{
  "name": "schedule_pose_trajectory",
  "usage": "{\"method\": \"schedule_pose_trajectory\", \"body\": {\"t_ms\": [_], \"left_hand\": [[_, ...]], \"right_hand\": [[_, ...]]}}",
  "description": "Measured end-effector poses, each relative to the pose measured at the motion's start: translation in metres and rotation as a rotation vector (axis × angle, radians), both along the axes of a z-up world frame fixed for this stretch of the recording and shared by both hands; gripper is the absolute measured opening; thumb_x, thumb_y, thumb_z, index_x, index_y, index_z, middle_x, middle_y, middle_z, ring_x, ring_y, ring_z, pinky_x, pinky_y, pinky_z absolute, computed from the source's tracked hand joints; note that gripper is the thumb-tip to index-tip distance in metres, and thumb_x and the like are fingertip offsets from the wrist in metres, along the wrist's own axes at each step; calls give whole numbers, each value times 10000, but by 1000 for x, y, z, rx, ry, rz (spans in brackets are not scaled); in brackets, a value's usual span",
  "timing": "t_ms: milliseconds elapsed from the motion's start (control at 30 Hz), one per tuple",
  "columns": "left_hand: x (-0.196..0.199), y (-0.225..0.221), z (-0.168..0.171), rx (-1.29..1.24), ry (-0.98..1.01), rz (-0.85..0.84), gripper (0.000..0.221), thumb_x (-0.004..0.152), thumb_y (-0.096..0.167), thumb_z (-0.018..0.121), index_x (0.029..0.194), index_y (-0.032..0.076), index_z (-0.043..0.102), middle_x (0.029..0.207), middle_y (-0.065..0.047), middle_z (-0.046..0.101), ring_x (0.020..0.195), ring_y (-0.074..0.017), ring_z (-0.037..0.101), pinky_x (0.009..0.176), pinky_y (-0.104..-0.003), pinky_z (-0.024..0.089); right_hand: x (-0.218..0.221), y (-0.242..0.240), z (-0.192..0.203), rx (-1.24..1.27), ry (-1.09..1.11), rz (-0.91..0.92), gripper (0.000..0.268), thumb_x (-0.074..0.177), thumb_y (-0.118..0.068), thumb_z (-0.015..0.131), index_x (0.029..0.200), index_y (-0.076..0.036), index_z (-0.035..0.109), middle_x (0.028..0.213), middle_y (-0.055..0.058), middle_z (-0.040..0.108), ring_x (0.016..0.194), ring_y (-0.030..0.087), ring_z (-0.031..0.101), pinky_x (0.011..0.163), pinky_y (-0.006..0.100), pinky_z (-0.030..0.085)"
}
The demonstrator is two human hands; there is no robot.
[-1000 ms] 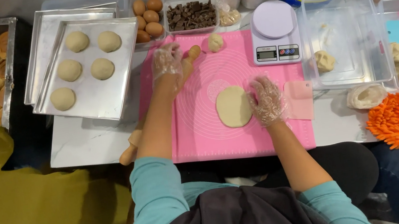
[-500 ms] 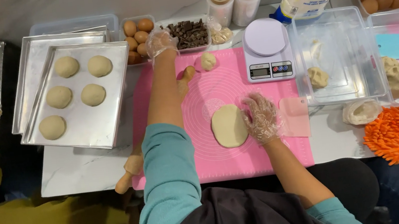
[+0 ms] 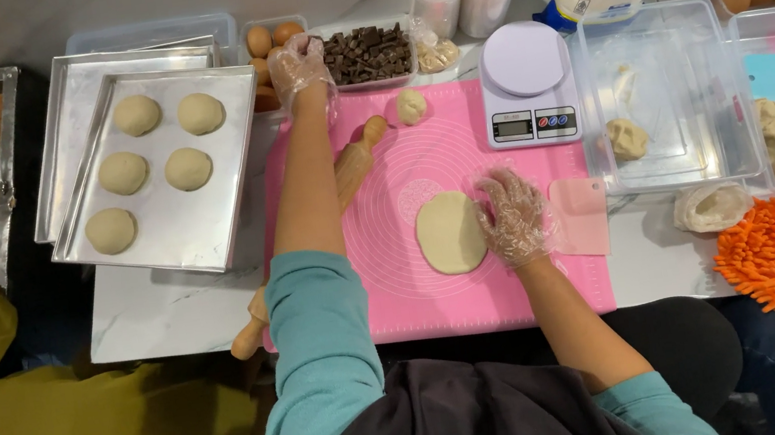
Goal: Rolling out small pieces of dough with a rolling pin and then shaping them by hand on a silicone mat.
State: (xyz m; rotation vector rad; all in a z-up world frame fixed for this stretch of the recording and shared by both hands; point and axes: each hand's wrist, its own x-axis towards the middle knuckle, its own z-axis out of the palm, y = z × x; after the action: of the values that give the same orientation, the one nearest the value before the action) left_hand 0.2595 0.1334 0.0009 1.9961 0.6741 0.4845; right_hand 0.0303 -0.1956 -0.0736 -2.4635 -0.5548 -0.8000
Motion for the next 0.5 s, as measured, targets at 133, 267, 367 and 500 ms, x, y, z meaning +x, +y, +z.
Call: {"method": "schedule_pose_trajectory", "body": {"t_ms": [133,267,367,500], "left_hand": [[-46,-40,47,-46,365,-101,98,916,309,720,943,391,767,1174,-65,554,814,-171,628,725,-284,610],[-114,-87,34,-98,343,-617,80,852,260,776,909,205,787,1028,-92,762,1126,-289,709,1079,-421,504],[-168,-113,1,186,368,-910,209,859,370,750,1008,224,768,1045,-67,778,1115,-291,715,1019,-433,546],[-220,-134,-38,382,470,-993,287,886,457,710,1079,249,753,1080,-34,783,1133,-281,709,994,-435,563]], "right_hand": [[2,-3,-13,-10,63,-20,241,940,-170,617,1180,-148,640,1300,92,612,1188,298,617,935,487,464],[8,-8,-36,-110,168,-119,269,938,-301,640,1205,-274,637,1294,21,617,1259,279,615,977,456,481],[7,-9,-35,-105,174,-118,223,990,-316,586,1196,-253,646,1284,29,626,1250,274,621,983,446,482],[6,-10,-43,-80,189,-116,213,1034,-323,541,1184,-237,664,1288,38,636,1224,282,637,990,460,481]]}}
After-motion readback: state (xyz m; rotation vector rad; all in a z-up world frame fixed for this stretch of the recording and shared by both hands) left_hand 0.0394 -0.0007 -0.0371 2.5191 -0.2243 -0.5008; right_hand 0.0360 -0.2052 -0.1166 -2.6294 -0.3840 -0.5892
